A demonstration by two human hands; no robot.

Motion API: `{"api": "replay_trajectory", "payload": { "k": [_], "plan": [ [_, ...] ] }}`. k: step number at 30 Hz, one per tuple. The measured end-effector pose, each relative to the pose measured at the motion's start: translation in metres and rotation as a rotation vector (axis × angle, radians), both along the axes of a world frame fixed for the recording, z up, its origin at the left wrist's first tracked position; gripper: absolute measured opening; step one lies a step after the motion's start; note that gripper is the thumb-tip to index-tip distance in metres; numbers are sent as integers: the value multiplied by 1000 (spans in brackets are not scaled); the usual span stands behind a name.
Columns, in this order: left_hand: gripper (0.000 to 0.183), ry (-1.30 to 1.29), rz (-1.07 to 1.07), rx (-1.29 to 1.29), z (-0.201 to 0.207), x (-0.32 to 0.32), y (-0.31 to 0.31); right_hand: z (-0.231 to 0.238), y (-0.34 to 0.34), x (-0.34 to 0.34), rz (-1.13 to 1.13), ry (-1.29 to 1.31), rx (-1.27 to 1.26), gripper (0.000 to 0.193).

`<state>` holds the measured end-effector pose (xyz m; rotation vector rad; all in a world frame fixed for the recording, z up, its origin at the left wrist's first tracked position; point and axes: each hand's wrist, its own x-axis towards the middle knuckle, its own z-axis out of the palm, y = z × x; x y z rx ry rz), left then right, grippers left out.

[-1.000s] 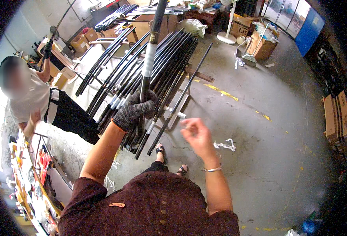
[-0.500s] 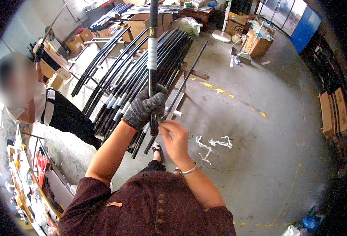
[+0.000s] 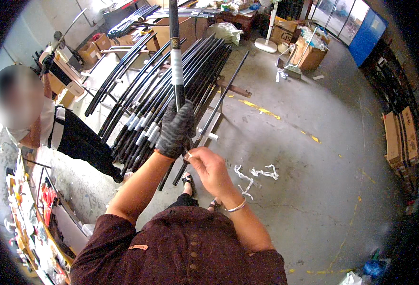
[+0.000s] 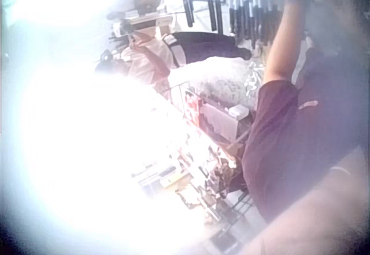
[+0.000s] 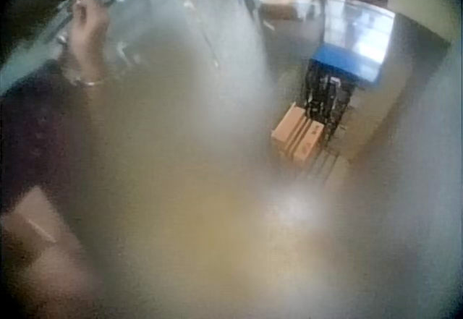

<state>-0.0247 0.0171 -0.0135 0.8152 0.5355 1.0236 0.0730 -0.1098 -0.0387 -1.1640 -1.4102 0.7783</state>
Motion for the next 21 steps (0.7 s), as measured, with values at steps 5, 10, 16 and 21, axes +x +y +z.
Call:
{"api": "replay_trajectory", "payload": {
  "k": [5, 10, 16, 21],
  "plan": [
    [41, -80, -230, 59, 26, -15, -4, -14, -1, 16, 130, 518, -154, 12],
    [36, 13, -90, 155, 13, -9, 8, -12, -5, 6, -166, 98, 8, 8],
    [28, 70, 64, 211, 16, 5, -1, -1, -12, 1, -236, 147, 139, 6],
    [24, 85, 112, 189, 19, 13, -6, 11, -23, 4, -245, -5, 95, 4]
  ]
}}
